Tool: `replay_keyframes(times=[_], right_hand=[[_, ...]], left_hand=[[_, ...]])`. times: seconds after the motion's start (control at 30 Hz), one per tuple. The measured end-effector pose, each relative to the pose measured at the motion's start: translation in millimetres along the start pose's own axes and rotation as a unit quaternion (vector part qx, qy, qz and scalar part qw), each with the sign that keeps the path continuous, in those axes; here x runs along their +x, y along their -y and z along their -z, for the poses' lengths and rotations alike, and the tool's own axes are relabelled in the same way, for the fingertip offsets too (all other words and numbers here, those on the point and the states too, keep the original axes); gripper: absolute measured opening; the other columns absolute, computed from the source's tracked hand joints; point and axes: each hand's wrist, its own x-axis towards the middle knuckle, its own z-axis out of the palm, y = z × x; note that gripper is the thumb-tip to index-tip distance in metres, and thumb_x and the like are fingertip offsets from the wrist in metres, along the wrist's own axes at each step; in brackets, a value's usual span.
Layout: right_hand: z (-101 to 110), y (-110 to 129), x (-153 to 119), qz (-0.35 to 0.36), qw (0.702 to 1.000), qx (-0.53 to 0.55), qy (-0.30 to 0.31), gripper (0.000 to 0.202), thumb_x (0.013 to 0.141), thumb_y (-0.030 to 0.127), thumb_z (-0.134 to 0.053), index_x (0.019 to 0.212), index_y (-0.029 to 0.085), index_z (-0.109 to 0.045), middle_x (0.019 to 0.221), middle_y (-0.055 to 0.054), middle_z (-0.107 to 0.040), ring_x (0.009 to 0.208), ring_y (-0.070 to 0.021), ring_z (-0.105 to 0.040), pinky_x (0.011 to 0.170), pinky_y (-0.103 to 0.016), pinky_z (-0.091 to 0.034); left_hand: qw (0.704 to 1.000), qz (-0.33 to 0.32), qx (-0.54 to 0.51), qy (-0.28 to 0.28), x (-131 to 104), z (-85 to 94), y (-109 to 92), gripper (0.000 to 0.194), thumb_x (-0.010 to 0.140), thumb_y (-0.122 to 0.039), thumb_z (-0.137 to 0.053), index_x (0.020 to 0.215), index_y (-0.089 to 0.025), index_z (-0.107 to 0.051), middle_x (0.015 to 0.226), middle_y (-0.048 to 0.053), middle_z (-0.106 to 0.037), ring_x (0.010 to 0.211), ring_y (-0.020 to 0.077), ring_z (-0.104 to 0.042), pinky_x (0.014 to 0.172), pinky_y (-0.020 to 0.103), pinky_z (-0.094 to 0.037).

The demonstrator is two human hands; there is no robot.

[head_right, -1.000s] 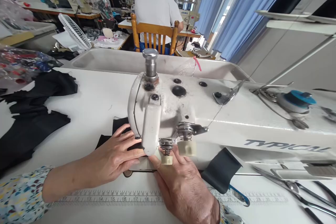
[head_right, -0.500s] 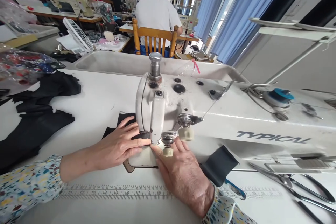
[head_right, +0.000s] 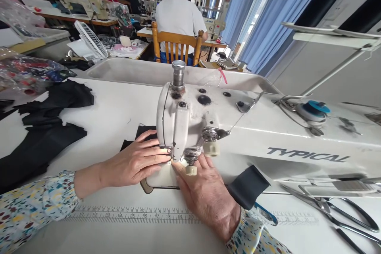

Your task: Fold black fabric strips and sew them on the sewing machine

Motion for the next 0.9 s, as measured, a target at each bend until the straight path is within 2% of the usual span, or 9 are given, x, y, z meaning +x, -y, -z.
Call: replay_keyframes(times=[0.3, 0.53, 0.67, 0.8, 0.9], right_hand=[[-3, 7, 4, 0.014, 0.995, -0.082, -0.062, 0.042, 0.103, 0.025, -0.043, 0.141, 0.023, -0.062, 0.132, -0.017, -0.065, 0.115, -0.0315, -0.063, 0.101, -0.05, -0.051], [-8, 8, 2, 0.002, 0.992, -0.105, -0.07, 0.041, 0.102, 0.027, -0.045, 0.14, 0.025, -0.063, 0.129, -0.017, -0.067, 0.109, -0.0312, -0.064, 0.095, -0.049, -0.053], [-10, 7, 3, -0.001, 0.993, -0.09, -0.075, 0.041, 0.103, 0.028, -0.044, 0.14, 0.027, -0.063, 0.128, -0.016, -0.067, 0.108, -0.0309, -0.064, 0.098, -0.052, -0.051], [-3, 9, 3, 0.0, 0.995, -0.069, -0.067, 0.042, 0.102, 0.024, -0.045, 0.141, 0.027, -0.061, 0.13, -0.015, -0.065, 0.111, -0.0312, -0.062, 0.097, -0.053, -0.051], [9, 18, -4, 0.017, 0.997, -0.049, -0.052, 0.045, 0.099, 0.019, -0.047, 0.142, 0.024, -0.058, 0.129, -0.014, -0.064, 0.111, -0.0317, -0.061, 0.096, -0.055, -0.052]], left_hand=[[0.999, 0.024, -0.003, 0.023, 0, -1.5, 3, 0.026, 0.106, -0.023, -0.05, 0.127, -0.021, -0.065, 0.128, 0.006, -0.072, 0.127, 0.0273, -0.058, 0.123, 0.059, -0.02], [0.999, 0.044, -0.007, 0.019, 2, -2.4, 7, 0.026, 0.105, -0.023, -0.05, 0.127, -0.02, -0.065, 0.123, 0.007, -0.073, 0.126, 0.0274, -0.058, 0.123, 0.058, -0.02], [0.999, 0.045, 0.0, 0.01, 3, -4.5, 11, 0.025, 0.105, -0.023, -0.051, 0.125, -0.02, -0.067, 0.122, 0.007, -0.074, 0.124, 0.0264, -0.059, 0.122, 0.057, -0.022], [0.999, 0.044, 0.003, -0.001, 5, -5.1, 13, 0.023, 0.104, -0.022, -0.052, 0.123, -0.021, -0.066, 0.12, 0.006, -0.074, 0.124, 0.026, -0.059, 0.122, 0.054, -0.023], [0.999, 0.051, -0.005, 0.004, 6, -3.4, 12, 0.024, 0.103, -0.025, -0.056, 0.125, -0.02, -0.063, 0.127, 0.007, -0.07, 0.123, 0.0254, -0.058, 0.12, 0.05, -0.025]])
